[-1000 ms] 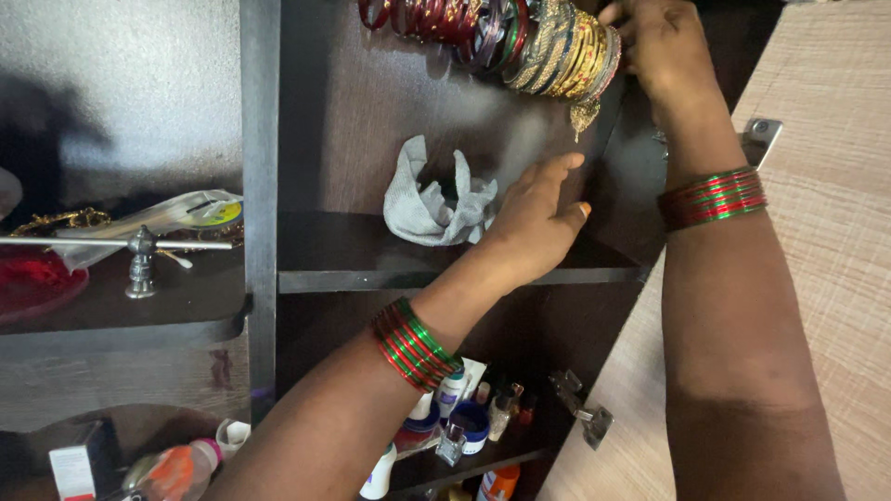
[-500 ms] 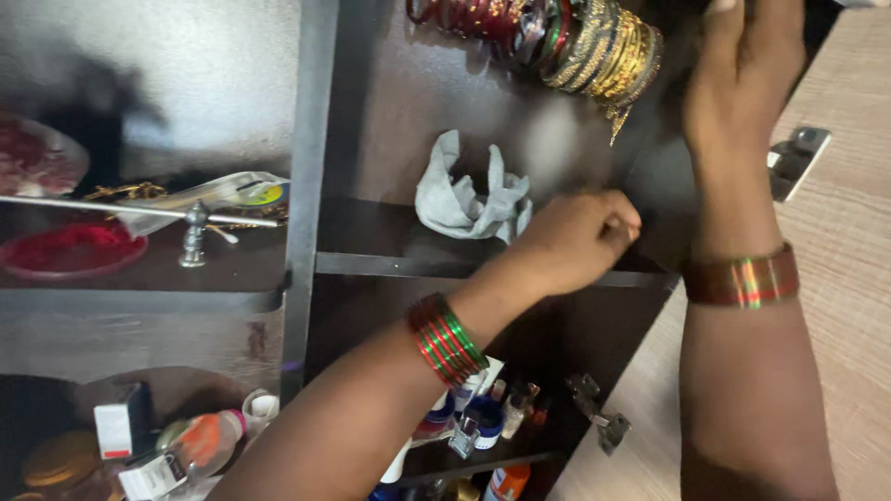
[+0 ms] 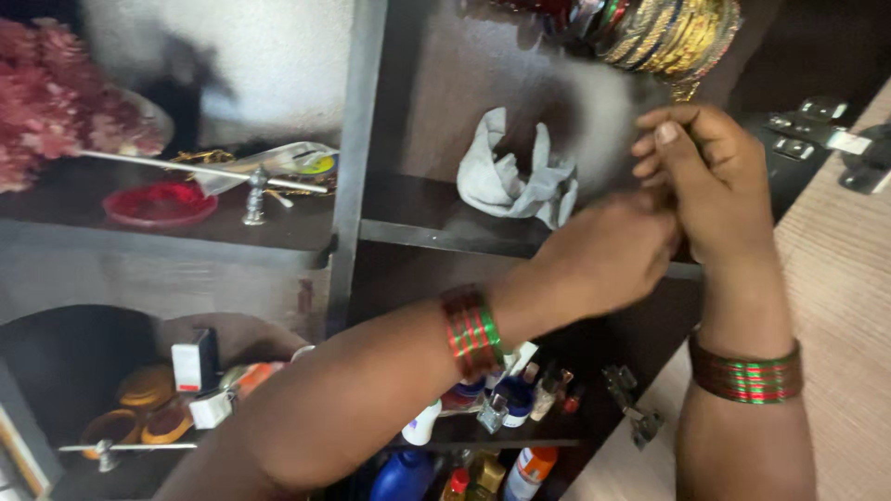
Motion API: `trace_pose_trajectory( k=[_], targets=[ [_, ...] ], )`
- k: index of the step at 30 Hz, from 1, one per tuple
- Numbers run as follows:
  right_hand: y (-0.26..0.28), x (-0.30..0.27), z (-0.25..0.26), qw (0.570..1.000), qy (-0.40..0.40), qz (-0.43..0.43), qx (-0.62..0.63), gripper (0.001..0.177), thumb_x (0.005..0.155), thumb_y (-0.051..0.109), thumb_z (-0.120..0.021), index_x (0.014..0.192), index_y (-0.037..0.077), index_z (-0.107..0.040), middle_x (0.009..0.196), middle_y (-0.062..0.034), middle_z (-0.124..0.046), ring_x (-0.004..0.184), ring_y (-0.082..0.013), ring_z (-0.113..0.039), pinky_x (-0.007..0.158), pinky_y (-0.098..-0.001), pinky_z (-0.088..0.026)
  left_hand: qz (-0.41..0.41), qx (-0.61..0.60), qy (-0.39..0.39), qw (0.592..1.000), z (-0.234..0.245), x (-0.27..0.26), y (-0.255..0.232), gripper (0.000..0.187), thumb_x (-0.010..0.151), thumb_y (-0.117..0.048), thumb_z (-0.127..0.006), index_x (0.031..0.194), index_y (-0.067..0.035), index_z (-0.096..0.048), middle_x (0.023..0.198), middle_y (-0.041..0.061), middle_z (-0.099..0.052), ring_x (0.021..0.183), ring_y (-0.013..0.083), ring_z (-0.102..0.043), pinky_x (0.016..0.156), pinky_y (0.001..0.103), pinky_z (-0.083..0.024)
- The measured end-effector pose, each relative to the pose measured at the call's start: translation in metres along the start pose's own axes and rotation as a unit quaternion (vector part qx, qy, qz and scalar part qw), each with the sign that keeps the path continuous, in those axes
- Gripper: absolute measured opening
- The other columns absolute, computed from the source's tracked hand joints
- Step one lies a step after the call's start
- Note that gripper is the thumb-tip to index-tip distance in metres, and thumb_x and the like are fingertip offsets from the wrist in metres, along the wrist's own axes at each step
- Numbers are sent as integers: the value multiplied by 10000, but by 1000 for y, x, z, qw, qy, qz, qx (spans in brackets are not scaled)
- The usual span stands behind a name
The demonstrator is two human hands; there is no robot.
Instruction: The person wipes a stack of bangles with a cloth, then picks up a gold chain, untangles it, and places it back on the shelf. The person then wipes several small bottles with the cloth and returns them to the shelf.
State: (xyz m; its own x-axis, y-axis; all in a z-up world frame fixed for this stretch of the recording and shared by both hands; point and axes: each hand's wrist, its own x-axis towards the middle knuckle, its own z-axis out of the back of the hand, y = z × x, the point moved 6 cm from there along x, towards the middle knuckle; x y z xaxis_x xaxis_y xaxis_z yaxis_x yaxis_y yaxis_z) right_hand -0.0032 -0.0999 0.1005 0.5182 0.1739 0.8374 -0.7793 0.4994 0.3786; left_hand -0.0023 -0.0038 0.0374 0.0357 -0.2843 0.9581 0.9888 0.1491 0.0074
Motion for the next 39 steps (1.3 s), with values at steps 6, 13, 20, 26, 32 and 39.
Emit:
trace_pose_trajectory(
  k=[6,13,20,26,32,39],
  targets=[
    [13,-7,-45,973,169,109,-116,328,992,153,-659,1297,36,-685,1251,-114,-615,1133,-277,-600,918,-391,-508,-92,180,158,966,55,-52,-44,92,888,-158,-651,851,-81,-684,912,101,-669,859,286,-681,766,431,-558],
    [-16,15,-115,924,244,108,-273,440,844,100,-708,1279,89,-640,1249,-138,-712,1156,-349,-676,979,-426,-540,-64,293,56,952,152,-38,-8,120,884,-190,-673,978,-118,-690,1096,86,-640,1062,300,-619,904,438,-519],
    [33,54,-152,924,87,214,-305,447,945,172,-698,1343,9,-575,1291,-231,-636,1142,-388,-632,940,-444,-503,-10,205,-70,976,182,-42,-4,554,1005,-353,-672,1479,-134,-489,1541,174,-397,1510,416,-313,1269,570,-286],
    [12,53,-196,852,138,120,-491,384,935,159,-692,1283,23,-606,1256,-208,-655,1133,-385,-629,944,-442,-506,14,136,-87,987,192,-46,7,567,1058,-370,-644,1520,-112,-440,1612,186,-316,1548,439,-209,1292,578,-247],
    [-31,46,-170,890,183,29,-416,322,925,146,-686,1224,36,-637,1220,-184,-673,1123,-382,-626,948,-439,-508,28,147,-48,988,187,-49,12,530,1000,-342,-640,1442,-85,-505,1527,212,-395,1507,468,-265,1255,665,-228],
    [-63,45,-156,867,278,113,-398,254,914,130,-679,1155,51,-672,1179,-157,-694,1113,-379,-622,953,-437,-511,67,200,38,977,172,-51,23,551,943,-312,-622,1397,-19,-516,1438,186,-466,1425,407,-349,1129,688,-270]
  ],
)
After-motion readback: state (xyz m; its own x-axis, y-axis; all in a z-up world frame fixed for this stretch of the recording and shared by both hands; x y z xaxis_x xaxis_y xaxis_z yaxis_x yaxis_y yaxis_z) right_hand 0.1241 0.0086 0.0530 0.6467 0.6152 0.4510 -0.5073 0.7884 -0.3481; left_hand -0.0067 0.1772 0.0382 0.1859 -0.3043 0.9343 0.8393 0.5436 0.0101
